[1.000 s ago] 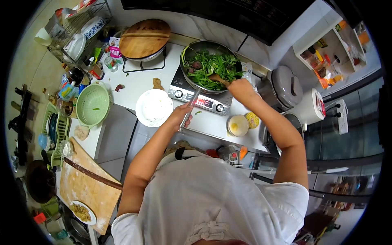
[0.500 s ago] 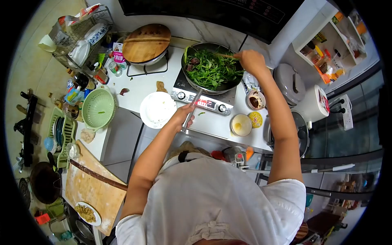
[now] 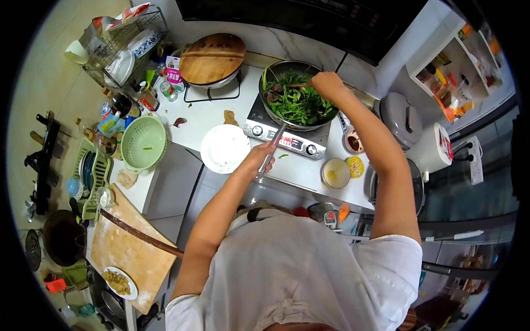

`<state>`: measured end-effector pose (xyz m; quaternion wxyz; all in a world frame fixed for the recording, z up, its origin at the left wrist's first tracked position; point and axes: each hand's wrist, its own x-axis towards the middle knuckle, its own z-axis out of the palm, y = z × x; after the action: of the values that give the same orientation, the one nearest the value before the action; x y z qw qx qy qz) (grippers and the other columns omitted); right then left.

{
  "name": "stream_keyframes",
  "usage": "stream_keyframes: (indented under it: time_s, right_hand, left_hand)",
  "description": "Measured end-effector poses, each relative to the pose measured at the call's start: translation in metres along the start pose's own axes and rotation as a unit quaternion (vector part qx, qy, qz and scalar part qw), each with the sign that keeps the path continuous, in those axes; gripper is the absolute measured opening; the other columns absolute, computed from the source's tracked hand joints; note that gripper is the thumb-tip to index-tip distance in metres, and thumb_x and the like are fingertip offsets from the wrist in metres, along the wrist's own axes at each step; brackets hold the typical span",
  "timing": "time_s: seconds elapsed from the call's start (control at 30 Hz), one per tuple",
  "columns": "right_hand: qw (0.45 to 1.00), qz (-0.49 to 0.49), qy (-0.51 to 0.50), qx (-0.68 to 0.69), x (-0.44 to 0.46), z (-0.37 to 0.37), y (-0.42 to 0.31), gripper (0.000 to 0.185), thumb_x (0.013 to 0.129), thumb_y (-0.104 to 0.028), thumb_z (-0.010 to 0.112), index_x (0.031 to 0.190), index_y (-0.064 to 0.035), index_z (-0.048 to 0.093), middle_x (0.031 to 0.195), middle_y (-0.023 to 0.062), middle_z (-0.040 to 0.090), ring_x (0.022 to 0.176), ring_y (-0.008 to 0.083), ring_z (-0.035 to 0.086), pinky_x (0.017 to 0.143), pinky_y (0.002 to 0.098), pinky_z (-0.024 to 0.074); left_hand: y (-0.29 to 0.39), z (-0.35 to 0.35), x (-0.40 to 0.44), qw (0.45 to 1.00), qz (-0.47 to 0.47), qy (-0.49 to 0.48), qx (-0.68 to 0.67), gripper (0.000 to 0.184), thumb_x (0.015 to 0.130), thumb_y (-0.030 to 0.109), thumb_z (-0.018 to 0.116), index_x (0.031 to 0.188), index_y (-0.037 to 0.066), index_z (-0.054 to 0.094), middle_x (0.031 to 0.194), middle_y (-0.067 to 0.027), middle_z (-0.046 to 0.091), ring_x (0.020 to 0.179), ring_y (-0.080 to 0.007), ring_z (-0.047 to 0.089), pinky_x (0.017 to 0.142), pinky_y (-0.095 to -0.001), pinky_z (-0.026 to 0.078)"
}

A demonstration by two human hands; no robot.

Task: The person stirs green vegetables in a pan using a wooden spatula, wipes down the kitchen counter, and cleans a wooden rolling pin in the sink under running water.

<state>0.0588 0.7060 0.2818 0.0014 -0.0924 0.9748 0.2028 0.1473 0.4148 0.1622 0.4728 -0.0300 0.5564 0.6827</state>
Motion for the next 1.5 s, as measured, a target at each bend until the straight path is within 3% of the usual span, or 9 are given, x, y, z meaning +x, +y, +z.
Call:
stream_keyframes:
  time_s: [0.17,0.37,0.47,0.5,0.67,1.0,1.17,1.27,1.5]
  right_hand:
    - [0.999,-0.036,-0.007,-0.025,-0.075,-0.028,-0.019,0.01,0.074,-0.011,0.062,0.072,-0.007,0.071,0.073,0.0123,0.069,0.065,0.0274,0.068,0.06,0.0371,0.0542]
    - [0.998,-0.041,0.049,-0.011,-0.131,-0.002,-0.025,0.034,0.079,-0.011,0.057,0.111,-0.0162,0.066,0.072,0.0086,0.062,0.061,0.0224,0.065,0.05,0.0364,0.0507]
    - [0.997,0.009,-0.013,-0.079,-0.129,-0.04,-0.022,0.038,0.079,-0.01,0.056,0.115,-0.0174,0.065,0.079,0.0089,0.061,0.065,0.0212,0.065,0.051,0.0339,0.0508]
    - [0.995,0.033,0.079,-0.052,-0.131,-0.052,-0.029,0.034,0.079,-0.01,0.056,0.111,-0.0173,0.066,0.078,0.0083,0.059,0.064,0.0207,0.065,0.052,0.033,0.0513]
    - [0.975,-0.025,0.217,-0.043,-0.101,-0.067,-0.071,0.022,0.079,-0.012,0.057,0.098,-0.0075,0.066,0.078,0.0065,0.059,0.065,0.0185,0.064,0.052,0.0306,0.051]
    - [0.972,-0.09,0.125,-0.176,0.001,-0.02,-0.141,0.013,0.076,-0.016,0.059,0.073,-0.0108,0.071,0.077,0.0057,0.063,0.069,0.0173,0.062,0.05,0.0286,0.0434]
    - [0.996,0.012,0.043,-0.076,0.028,-0.018,-0.116,0.015,0.081,-0.014,0.059,0.081,-0.014,0.074,0.086,0.0035,0.07,0.086,0.0184,0.067,0.059,0.0314,0.0533]
    - [0.999,0.023,0.009,-0.046,0.019,-0.031,-0.084,0.018,0.081,-0.011,0.058,0.087,-0.012,0.074,0.087,0.0048,0.071,0.083,0.0231,0.07,0.064,0.0345,0.0552]
    - [0.998,0.019,-0.049,0.022,-0.044,-0.036,-0.024,0.018,0.081,-0.017,0.059,0.09,-0.0123,0.073,0.085,0.0125,0.07,0.08,0.0305,0.068,0.067,0.0404,0.0543]
  left_hand:
    - [-0.001,-0.002,0.002,1.0,-0.01,0.001,0.01,0.026,0.097,0.026,0.048,0.122,0.02,0.054,0.064,-0.0007,0.05,0.045,-0.0104,0.044,0.04,-0.0256,0.035]
    - [-0.006,-0.005,0.009,1.0,0.005,-0.007,0.0,0.024,0.098,0.023,0.047,0.119,0.017,0.056,0.064,-0.0007,0.05,0.045,-0.0103,0.044,0.04,-0.0247,0.034]
    - [-0.008,-0.006,0.011,1.0,0.011,-0.017,-0.003,0.023,0.098,0.023,0.047,0.118,0.015,0.056,0.064,-0.0009,0.05,0.045,-0.0107,0.044,0.039,-0.0248,0.035]
    - [-0.008,-0.007,0.01,1.0,0.012,-0.016,-0.005,0.023,0.098,0.023,0.047,0.118,0.015,0.056,0.064,-0.001,0.05,0.045,-0.0108,0.044,0.039,-0.0249,0.035]
    - [-0.003,-0.002,0.004,1.0,0.002,-0.006,-0.002,0.019,0.097,0.025,0.048,0.112,0.016,0.056,0.064,-0.0009,0.05,0.045,-0.011,0.043,0.04,-0.0252,0.034]
    - [-0.004,-0.002,0.006,1.0,-0.005,-0.006,0.003,0.014,0.097,0.027,0.049,0.106,0.018,0.054,0.065,-0.0008,0.05,0.044,-0.0108,0.044,0.039,-0.026,0.033]
    - [-0.006,-0.005,0.008,1.0,-0.01,-0.009,0.008,0.025,0.098,0.028,0.048,0.121,0.021,0.054,0.066,-0.0009,0.05,0.047,-0.011,0.045,0.042,-0.0259,0.034]
    - [-0.004,-0.003,0.005,1.0,0.001,-0.008,0.005,0.014,0.098,0.027,0.049,0.102,0.015,0.053,0.065,-0.0012,0.05,0.044,-0.0107,0.044,0.039,-0.0256,0.033]
    - [0.0,-0.002,0.001,1.0,-0.001,-0.006,-0.001,0.014,0.097,0.027,0.05,0.102,0.015,0.052,0.064,-0.0015,0.05,0.044,-0.0111,0.044,0.039,-0.0261,0.033]
